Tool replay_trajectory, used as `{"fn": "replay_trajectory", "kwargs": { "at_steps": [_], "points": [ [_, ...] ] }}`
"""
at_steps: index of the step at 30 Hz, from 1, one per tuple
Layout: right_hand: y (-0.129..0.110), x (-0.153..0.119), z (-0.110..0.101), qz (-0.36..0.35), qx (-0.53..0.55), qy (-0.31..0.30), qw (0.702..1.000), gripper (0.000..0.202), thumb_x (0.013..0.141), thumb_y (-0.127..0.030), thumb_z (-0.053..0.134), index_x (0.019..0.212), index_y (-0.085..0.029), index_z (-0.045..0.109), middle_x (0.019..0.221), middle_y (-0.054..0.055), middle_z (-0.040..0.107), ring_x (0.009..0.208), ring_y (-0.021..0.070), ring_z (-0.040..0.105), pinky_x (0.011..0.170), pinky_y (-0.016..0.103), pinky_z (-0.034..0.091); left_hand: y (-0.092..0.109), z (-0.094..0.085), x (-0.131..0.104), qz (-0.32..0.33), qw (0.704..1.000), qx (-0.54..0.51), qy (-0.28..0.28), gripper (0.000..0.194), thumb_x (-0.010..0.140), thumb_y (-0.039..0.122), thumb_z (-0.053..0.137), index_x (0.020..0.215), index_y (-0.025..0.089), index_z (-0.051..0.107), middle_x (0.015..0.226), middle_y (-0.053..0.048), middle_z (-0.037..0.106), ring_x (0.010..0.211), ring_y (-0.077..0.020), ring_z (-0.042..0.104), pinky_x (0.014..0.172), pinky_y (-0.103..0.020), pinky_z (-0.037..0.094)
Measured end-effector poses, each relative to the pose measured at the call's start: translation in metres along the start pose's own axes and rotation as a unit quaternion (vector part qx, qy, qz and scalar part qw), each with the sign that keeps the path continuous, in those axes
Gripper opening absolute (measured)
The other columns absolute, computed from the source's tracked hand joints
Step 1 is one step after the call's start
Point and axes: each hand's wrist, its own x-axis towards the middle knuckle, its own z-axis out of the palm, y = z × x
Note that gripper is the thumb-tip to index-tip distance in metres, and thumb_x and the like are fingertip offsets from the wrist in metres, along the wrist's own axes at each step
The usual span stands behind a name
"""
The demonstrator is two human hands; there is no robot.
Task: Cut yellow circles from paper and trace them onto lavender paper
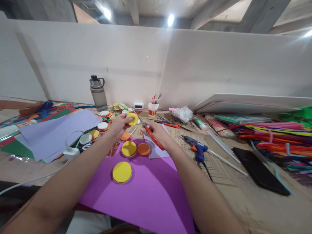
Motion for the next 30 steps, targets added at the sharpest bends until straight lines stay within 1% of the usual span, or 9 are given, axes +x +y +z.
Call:
{"fn": "replay_trajectory", "kwargs": {
  "at_steps": [4,8,12,16,18,20,23,26,30],
  "points": [
    [0.003,0.000,0.001,-0.008,0.000,0.000,1.000,0.028,0.088,-0.046,0.052,0.088,-0.019,0.061,0.072,-0.001,0.058,0.065,0.0124,0.049,0.063,0.025,0.039,0.000,-0.001,0.000,0.002,1.000,0.000,-0.007,0.031,0.052,0.030,0.084,0.068,0.016,0.061,0.065,0.000,0.062,0.060,-0.0090,0.054,0.052,-0.019,0.037],
    [-0.001,-0.001,0.003,-0.001,0.014,0.005,1.000,0.029,0.088,-0.047,0.053,0.081,-0.019,0.057,0.068,-0.003,0.054,0.062,0.0111,0.046,0.061,0.024,0.038,0.000,-0.001,-0.001,-0.004,1.000,-0.002,-0.005,0.032,0.052,0.030,0.084,0.069,0.015,0.061,0.065,0.000,0.062,0.059,-0.0084,0.054,0.052,-0.018,0.037],
    [-0.004,-0.002,0.006,0.036,0.045,0.002,0.998,0.032,0.087,-0.051,0.053,0.079,-0.020,0.054,0.060,-0.004,0.050,0.053,0.0107,0.046,0.053,0.023,0.037,0.000,0.000,-0.001,-0.011,1.000,-0.002,-0.006,0.032,0.052,0.030,0.084,0.070,0.015,0.062,0.066,0.000,0.063,0.059,-0.0088,0.055,0.052,-0.018,0.037],
    [0.007,0.000,0.003,0.088,0.061,0.019,0.994,0.035,0.086,-0.055,0.053,0.086,-0.020,0.057,0.058,-0.004,0.052,0.047,0.0113,0.048,0.048,0.024,0.039,0.000,0.002,-0.001,-0.016,1.000,-0.011,0.000,0.031,0.051,0.027,0.084,0.069,0.014,0.062,0.066,0.000,0.062,0.057,-0.0078,0.053,0.050,-0.018,0.035],
    [0.019,0.003,-0.001,0.121,0.024,0.045,0.991,0.037,0.085,-0.056,0.053,0.093,-0.020,0.060,0.064,0.000,0.059,0.051,0.0136,0.054,0.051,0.025,0.042,0.000,0.004,-0.002,-0.020,1.000,-0.017,0.003,0.030,0.051,0.026,0.083,0.069,0.014,0.062,0.066,-0.001,0.062,0.057,-0.0080,0.053,0.049,-0.018,0.035],
    [0.033,0.005,-0.006,0.153,-0.073,0.084,0.982,0.038,0.085,-0.054,0.053,0.095,-0.019,0.065,0.078,0.006,0.068,0.067,0.0184,0.062,0.061,0.028,0.046,0.000,0.004,-0.002,-0.022,1.000,-0.020,0.007,0.030,0.051,0.026,0.083,0.070,0.015,0.063,0.067,-0.001,0.063,0.059,-0.0086,0.054,0.051,-0.018,0.036],
    [0.052,0.005,-0.011,0.239,-0.219,0.108,0.940,0.039,0.085,-0.047,0.055,0.104,-0.015,0.068,0.099,0.015,0.071,0.093,0.0275,0.066,0.077,0.033,0.046,-0.002,0.004,-0.001,-0.016,1.000,-0.018,0.017,0.030,0.050,0.026,0.083,0.069,0.015,0.062,0.068,-0.001,0.063,0.060,-0.0087,0.054,0.050,-0.018,0.034],
    [0.067,0.004,-0.011,0.286,-0.288,0.097,0.909,0.042,0.087,-0.039,0.052,0.116,-0.012,0.065,0.108,0.020,0.070,0.101,0.0305,0.066,0.080,0.034,0.046,-0.006,0.002,0.001,-0.006,1.000,-0.011,0.028,0.030,0.051,0.028,0.083,0.068,0.015,0.061,0.068,-0.001,0.063,0.060,-0.0083,0.052,0.049,-0.018,0.032],
    [0.076,0.003,-0.007,0.305,-0.331,0.048,0.892,0.042,0.089,-0.029,0.045,0.121,-0.007,0.061,0.112,0.022,0.068,0.102,0.0296,0.066,0.078,0.033,0.046,-0.011,0.001,0.003,0.008,1.000,0.014,0.026,0.028,0.054,0.029,0.081,0.069,0.015,0.062,0.067,0.000,0.062,0.057,-0.0072,0.049,0.050,-0.018,0.033]
  ]
}}
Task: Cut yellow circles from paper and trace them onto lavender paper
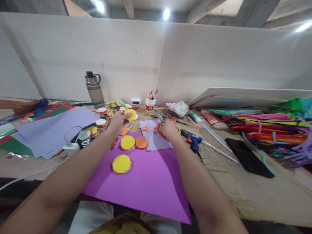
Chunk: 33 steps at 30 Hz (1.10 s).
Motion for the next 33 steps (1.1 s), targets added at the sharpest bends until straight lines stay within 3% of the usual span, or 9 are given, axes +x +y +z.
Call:
{"fn": "replay_trajectory", "kwargs": {
  "at_steps": [5,9,11,13,15,18,27,33],
  "points": [
    [-0.009,-0.006,-0.001,-0.015,-0.049,-0.016,0.999,0.041,0.088,-0.031,0.048,0.116,-0.005,0.064,0.112,0.026,0.066,0.107,0.0335,0.061,0.086,0.039,0.043,-0.003,0.000,0.002,0.017,1.000,0.023,-0.002,0.025,0.058,0.029,0.080,0.070,0.015,0.063,0.067,0.000,0.061,0.056,-0.0071,0.047,0.050,-0.019,0.032],
    [-0.018,-0.015,-0.009,-0.018,-0.111,0.041,0.993,0.043,0.087,-0.037,0.050,0.119,-0.011,0.065,0.126,0.026,0.057,0.120,0.0425,0.046,0.091,0.053,0.036,-0.003,0.003,-0.001,0.015,1.000,0.016,-0.003,0.026,0.058,0.029,0.080,0.070,0.015,0.063,0.068,0.000,0.061,0.057,-0.0075,0.048,0.051,-0.019,0.033],
    [-0.021,-0.017,-0.009,-0.088,-0.124,0.063,0.986,0.039,0.089,-0.034,0.048,0.122,-0.018,0.064,0.130,0.020,0.055,0.120,0.0383,0.044,0.092,0.051,0.034,-0.003,0.005,-0.004,0.015,1.000,0.021,-0.002,0.027,0.057,0.030,0.081,0.071,0.015,0.063,0.068,0.000,0.060,0.057,-0.0075,0.049,0.051,-0.020,0.033],
    [-0.024,-0.017,-0.005,-0.165,-0.123,0.042,0.978,0.035,0.091,-0.027,0.044,0.119,-0.023,0.066,0.128,0.016,0.058,0.118,0.0340,0.044,0.092,0.047,0.032,-0.002,0.006,-0.006,0.018,0.999,0.031,-0.002,0.029,0.057,0.032,0.081,0.070,0.015,0.062,0.068,0.001,0.060,0.057,-0.0074,0.049,0.051,-0.020,0.033],
    [-0.027,-0.016,0.000,-0.195,-0.125,0.006,0.973,0.034,0.093,-0.022,0.041,0.109,-0.021,0.071,0.119,0.016,0.063,0.114,0.0322,0.047,0.092,0.046,0.030,-0.002,0.008,-0.008,0.022,0.999,0.035,-0.004,0.030,0.057,0.034,0.081,0.070,0.015,0.062,0.068,0.001,0.060,0.057,-0.0073,0.049,0.050,-0.020,0.032],
    [-0.031,-0.015,0.004,-0.201,-0.122,-0.007,0.972,0.033,0.093,-0.018,0.039,0.100,-0.016,0.072,0.108,0.017,0.066,0.108,0.0293,0.052,0.093,0.044,0.030,0.000,0.010,-0.011,0.024,0.999,0.029,-0.011,0.031,0.056,0.034,0.081,0.071,0.015,0.062,0.068,0.001,0.059,0.057,-0.0074,0.049,0.050,-0.019,0.033],
    [-0.034,-0.018,0.008,-0.218,-0.090,0.026,0.971,0.036,0.090,-0.005,0.033,0.103,-0.010,0.067,0.105,0.019,0.066,0.109,0.0285,0.053,0.098,0.044,0.026,-0.003,0.010,-0.010,0.029,0.999,0.033,-0.020,0.029,0.057,0.031,0.080,0.071,0.015,0.060,0.066,0.003,0.057,0.056,-0.0064,0.046,0.051,-0.019,0.032],
    [-0.036,-0.011,0.010,-0.210,-0.031,0.076,0.974,0.028,0.092,-0.016,0.041,0.105,-0.011,0.066,0.108,0.019,0.065,0.109,0.0301,0.054,0.094,0.043,0.033,-0.003,0.009,-0.008,0.022,1.000,0.001,0.013,0.029,0.058,0.031,0.080,0.073,0.015,0.061,0.066,0.002,0.058,0.056,-0.0065,0.047,0.050,-0.019,0.029]
  ]
}}
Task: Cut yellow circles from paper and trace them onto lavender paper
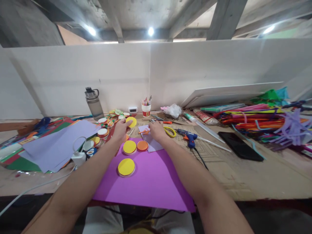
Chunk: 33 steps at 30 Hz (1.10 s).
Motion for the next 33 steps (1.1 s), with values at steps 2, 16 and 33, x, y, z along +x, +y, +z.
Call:
{"fn": "replay_trajectory", "kwargs": {
  "at_steps": [2,16,33],
  "points": [
    [0.000,0.001,0.001,-0.018,0.018,0.008,1.000,0.030,0.093,-0.017,0.043,0.112,-0.013,0.064,0.113,0.017,0.064,0.112,0.0281,0.054,0.094,0.039,0.036,0.001,-0.001,0.001,-0.002,1.000,-0.012,0.012,0.030,0.058,0.030,0.081,0.073,0.014,0.061,0.067,0.002,0.059,0.057,-0.0069,0.048,0.050,-0.019,0.030],
    [0.001,0.007,0.014,-0.122,0.119,-0.039,0.985,0.023,0.085,-0.008,0.052,0.092,-0.011,0.073,0.093,0.013,0.070,0.089,0.0195,0.060,0.081,0.027,0.042,-0.013,-0.005,0.006,-0.012,0.999,-0.005,0.034,0.027,0.058,0.029,0.079,0.072,0.014,0.061,0.068,0.001,0.059,0.056,-0.0069,0.047,0.049,-0.020,0.030],
    [-0.030,-0.040,-0.100,-0.274,0.579,-0.397,0.658,0.040,0.070,-0.026,0.076,0.108,-0.018,0.067,0.098,0.005,0.072,0.085,0.0146,0.067,0.075,0.026,0.052,-0.013,-0.005,0.008,-0.019,0.998,-0.050,0.025,0.026,0.058,0.023,0.078,0.075,0.015,0.060,0.071,0.000,0.063,0.053,-0.0057,0.049,0.043,-0.018,0.027]
  ]
}}
